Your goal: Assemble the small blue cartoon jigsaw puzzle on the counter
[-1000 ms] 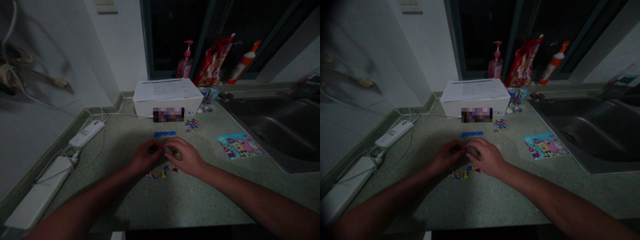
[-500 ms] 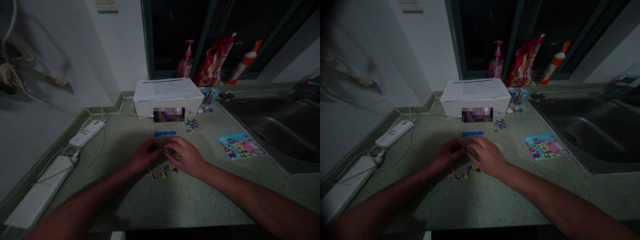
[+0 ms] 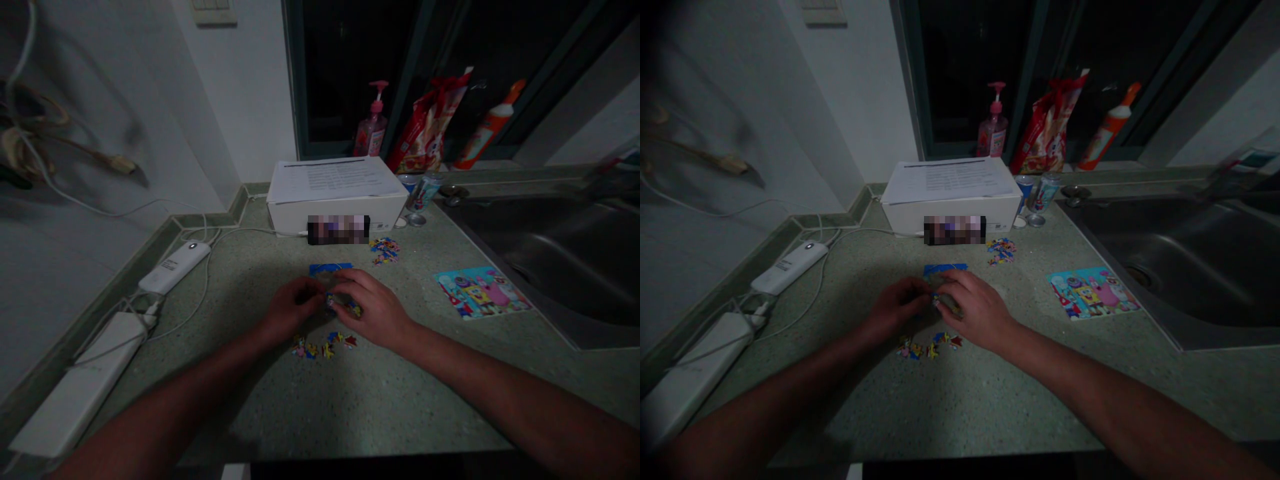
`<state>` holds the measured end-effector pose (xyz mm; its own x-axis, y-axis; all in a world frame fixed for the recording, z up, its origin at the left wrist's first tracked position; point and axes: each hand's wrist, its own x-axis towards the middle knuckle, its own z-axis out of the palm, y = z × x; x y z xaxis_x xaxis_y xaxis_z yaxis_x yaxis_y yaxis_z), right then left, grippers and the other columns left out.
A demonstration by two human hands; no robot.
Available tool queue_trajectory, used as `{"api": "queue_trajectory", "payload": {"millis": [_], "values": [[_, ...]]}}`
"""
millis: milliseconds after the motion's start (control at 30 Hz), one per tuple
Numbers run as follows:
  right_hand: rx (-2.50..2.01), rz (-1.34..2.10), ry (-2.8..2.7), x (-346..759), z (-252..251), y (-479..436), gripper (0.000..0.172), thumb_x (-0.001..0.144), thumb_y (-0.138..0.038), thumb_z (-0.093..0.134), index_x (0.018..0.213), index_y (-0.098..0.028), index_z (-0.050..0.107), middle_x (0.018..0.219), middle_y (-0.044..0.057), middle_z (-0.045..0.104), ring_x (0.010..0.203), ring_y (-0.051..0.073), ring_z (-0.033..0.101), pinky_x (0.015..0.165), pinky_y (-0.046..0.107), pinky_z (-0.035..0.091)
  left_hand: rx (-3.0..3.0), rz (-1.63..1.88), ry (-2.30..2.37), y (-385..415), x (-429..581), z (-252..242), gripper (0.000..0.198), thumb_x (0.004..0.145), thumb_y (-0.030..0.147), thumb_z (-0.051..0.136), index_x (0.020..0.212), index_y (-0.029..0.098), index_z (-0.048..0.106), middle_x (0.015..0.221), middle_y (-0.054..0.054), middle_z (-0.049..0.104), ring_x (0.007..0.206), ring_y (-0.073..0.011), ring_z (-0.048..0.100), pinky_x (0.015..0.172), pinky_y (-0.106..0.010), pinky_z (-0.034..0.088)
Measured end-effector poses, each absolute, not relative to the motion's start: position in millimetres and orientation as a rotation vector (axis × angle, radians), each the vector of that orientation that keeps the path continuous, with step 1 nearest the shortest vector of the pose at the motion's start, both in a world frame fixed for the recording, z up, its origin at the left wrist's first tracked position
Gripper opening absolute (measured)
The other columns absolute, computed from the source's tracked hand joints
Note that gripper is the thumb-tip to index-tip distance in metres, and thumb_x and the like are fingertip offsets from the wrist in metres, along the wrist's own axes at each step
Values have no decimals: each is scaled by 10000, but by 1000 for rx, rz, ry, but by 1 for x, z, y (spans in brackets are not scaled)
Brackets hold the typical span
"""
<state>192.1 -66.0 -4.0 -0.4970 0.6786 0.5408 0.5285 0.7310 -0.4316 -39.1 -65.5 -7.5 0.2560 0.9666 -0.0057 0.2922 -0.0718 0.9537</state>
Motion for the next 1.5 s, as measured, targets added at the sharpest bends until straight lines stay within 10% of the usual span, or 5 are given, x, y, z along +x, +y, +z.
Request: {"api": "queue_trajectory", "payload": {"millis": [500,1500], "values": [[-1137,234,-2177,261,-25,17,200,926,-305,728,1096,-240,813,1400,160,697,1297,371,673,1113,645,536,2334,801,1363,-39,-63,-16,279,936,238,666,1206,228,736,1351,-108,749,1303,-323,664,1199,-597,477],[-1078,173,-2299,257,-32,22,231,958,-309,666,1107,-217,815,1459,171,691,1452,404,568,1183,694,467,2431,642,1343,-43,-60,-18,316,985,281,648,1279,213,743,1474,-124,698,1362,-328,635,1227,-582,457]]}}
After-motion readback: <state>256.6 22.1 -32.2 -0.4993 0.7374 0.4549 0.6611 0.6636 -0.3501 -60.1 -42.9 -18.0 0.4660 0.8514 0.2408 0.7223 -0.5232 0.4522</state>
